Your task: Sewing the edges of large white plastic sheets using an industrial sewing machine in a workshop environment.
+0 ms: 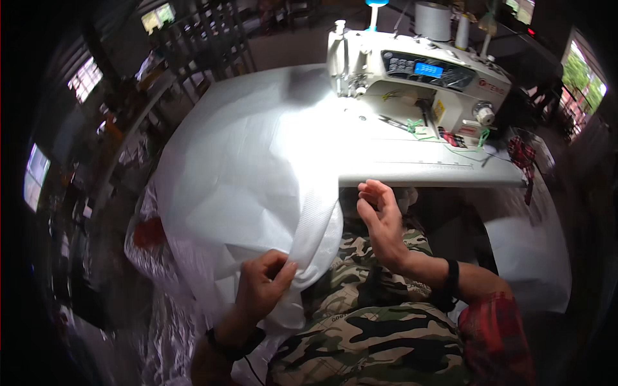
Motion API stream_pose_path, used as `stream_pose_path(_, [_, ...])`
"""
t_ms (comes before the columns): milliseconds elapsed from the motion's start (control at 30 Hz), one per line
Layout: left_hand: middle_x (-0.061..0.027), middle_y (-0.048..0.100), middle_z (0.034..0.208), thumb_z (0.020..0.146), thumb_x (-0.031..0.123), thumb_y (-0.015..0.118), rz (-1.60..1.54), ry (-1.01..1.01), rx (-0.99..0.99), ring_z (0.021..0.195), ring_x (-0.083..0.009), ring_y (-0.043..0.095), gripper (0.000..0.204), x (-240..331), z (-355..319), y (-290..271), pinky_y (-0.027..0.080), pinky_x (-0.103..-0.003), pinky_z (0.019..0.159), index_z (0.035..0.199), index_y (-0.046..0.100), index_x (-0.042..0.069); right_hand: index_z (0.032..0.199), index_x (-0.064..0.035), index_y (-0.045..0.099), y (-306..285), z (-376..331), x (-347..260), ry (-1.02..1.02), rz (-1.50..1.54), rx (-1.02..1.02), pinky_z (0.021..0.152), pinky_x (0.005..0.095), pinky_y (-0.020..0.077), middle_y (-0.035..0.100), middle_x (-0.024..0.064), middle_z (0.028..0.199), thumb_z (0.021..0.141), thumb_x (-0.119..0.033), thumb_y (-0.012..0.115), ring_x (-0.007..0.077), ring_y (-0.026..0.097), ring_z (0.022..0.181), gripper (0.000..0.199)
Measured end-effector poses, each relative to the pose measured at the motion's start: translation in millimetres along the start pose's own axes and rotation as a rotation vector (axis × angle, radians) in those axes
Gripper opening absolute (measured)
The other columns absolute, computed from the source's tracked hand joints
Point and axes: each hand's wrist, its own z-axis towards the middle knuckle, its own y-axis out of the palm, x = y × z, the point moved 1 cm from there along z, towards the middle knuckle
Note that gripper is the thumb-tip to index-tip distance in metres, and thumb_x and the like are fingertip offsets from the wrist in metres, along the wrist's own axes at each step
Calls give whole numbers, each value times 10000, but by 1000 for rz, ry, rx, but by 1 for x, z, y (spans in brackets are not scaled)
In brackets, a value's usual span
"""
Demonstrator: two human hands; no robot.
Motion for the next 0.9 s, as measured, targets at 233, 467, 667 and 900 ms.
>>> stream_pose_path(233, [-175, 632, 683, 872, 116, 658, 302, 402, -172, 619, -300, 669, 120, 64, 11, 22, 502, -346, 573, 868, 649, -3, 1343, -10, 449, 67, 6, 96, 209, -311, -435, 999, 403, 449, 553, 182, 1286, 911, -204, 619, 319, 557, 1152, 503])
stream_pose_path(467, [-187, 572, 656, 851, 116, 602, 402, 483, -265, 638, -399, 617, 121, 17, 6, 50, 485, -463, 560, 792, 536, 34, 1272, -20, 562, 46, 9, 85, 184, -151, -999, 988, 393, 460, 591, 196, 1265, 899, -240, 634, 298, 571, 1157, 439])
stream_pose_path(667, [-156, 584, 646, 870, 121, 641, 260, 443, -200, 600, -358, 614, 122, -7, 3, 51, 479, -400, 555, 842, 582, 18, 975, 35, 698, 14, 76, -6, 356, -736, -970, 760, 377, 550, 705, 200, 853, 900, -210, 577, 246, 684, 808, 283])
stream_pose_path(900, [-175, 585, 654, 888, 113, 626, 19, 409, -248, 617, -361, 623, 137, 30, 8, 51, 472, -374, 558, 846, 576, -7, 860, 75, 680, 15, 204, 26, 98, -1137, -376, 706, 416, 556, 687, 224, 759, 897, -257, 574, 336, 689, 728, 350])
